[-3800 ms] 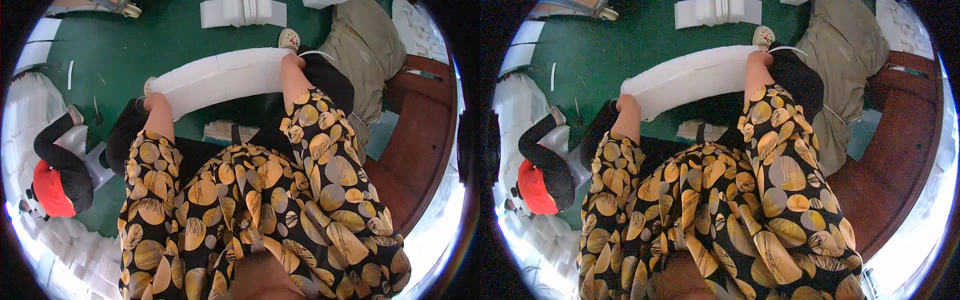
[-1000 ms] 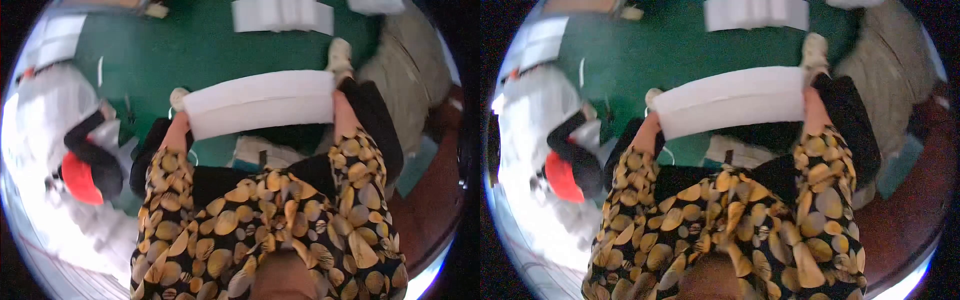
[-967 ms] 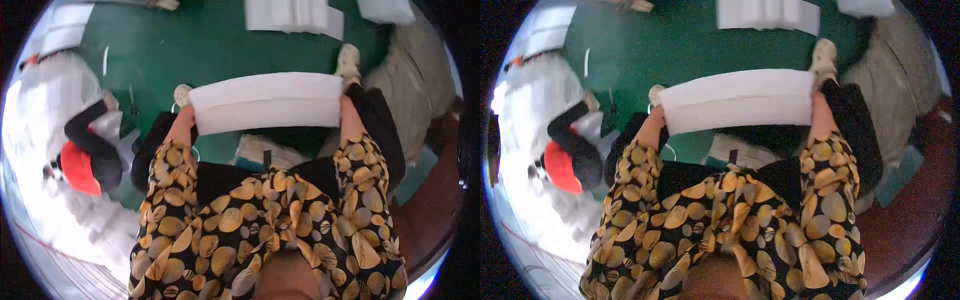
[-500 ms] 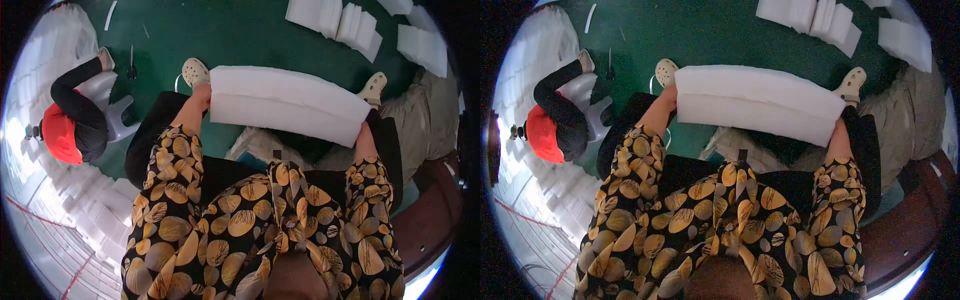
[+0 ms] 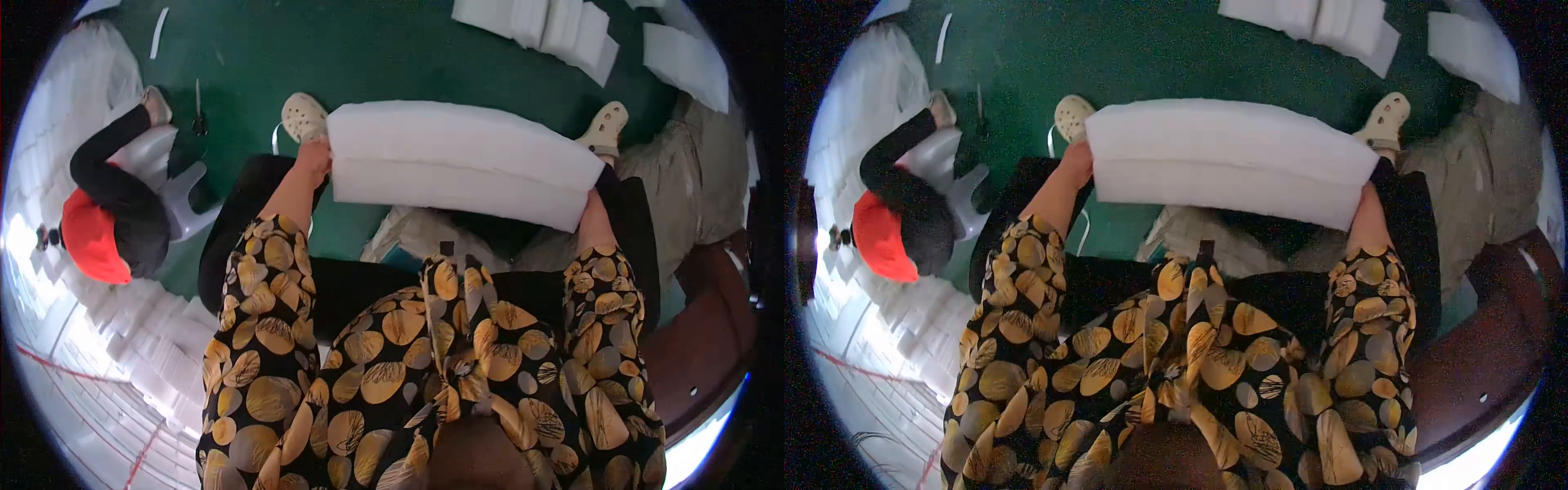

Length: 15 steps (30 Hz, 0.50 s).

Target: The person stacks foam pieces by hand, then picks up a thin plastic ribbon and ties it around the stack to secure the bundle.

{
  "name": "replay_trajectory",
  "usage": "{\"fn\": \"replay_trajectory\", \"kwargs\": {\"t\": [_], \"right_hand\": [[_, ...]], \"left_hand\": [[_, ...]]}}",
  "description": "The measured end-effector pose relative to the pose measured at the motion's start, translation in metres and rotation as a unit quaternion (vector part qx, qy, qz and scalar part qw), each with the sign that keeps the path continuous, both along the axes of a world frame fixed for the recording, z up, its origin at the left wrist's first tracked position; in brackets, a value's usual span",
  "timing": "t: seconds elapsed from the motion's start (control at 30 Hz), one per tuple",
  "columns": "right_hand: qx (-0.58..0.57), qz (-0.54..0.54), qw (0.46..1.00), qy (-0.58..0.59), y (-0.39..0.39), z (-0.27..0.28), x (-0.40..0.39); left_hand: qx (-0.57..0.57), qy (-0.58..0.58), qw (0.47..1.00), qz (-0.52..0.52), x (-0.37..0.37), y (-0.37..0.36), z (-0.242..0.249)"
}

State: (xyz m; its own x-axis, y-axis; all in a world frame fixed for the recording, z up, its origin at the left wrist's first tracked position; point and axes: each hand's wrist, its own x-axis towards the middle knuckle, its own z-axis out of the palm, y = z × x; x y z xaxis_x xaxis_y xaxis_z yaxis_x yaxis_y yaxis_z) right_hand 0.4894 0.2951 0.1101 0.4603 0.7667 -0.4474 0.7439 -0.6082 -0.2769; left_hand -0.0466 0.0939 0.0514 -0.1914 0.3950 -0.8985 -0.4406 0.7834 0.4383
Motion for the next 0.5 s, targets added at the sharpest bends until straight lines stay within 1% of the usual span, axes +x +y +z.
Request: {"fn": "replay_trajectory", "kwargs": {"t": [0.03,0.13,0.2,0.27,0.5], "right_hand": [[0.0,0.003,1.0,0.001,0.002,0.001,-0.002],[0.003,0.006,1.0,0.004,0.003,0.003,-0.008],[0.006,0.008,1.0,0.005,0.002,0.007,-0.01],[0.008,0.005,1.0,0.008,-0.004,0.016,-0.011],[0.01,0.019,1.0,-0.001,0.006,0.01,-0.011]], "left_hand": [[-0.012,0.008,1.0,-0.012,-0.006,-0.008,-0.022],[0.019,0.022,0.997,-0.064,0.003,0.0,-0.014],[0.044,-0.018,0.998,0.032,0.007,0.01,-0.012],[0.062,-0.027,0.998,0.019,-0.004,0.01,-0.034],[0.034,-0.043,0.998,0.014,-0.004,0.014,-0.045]]}}
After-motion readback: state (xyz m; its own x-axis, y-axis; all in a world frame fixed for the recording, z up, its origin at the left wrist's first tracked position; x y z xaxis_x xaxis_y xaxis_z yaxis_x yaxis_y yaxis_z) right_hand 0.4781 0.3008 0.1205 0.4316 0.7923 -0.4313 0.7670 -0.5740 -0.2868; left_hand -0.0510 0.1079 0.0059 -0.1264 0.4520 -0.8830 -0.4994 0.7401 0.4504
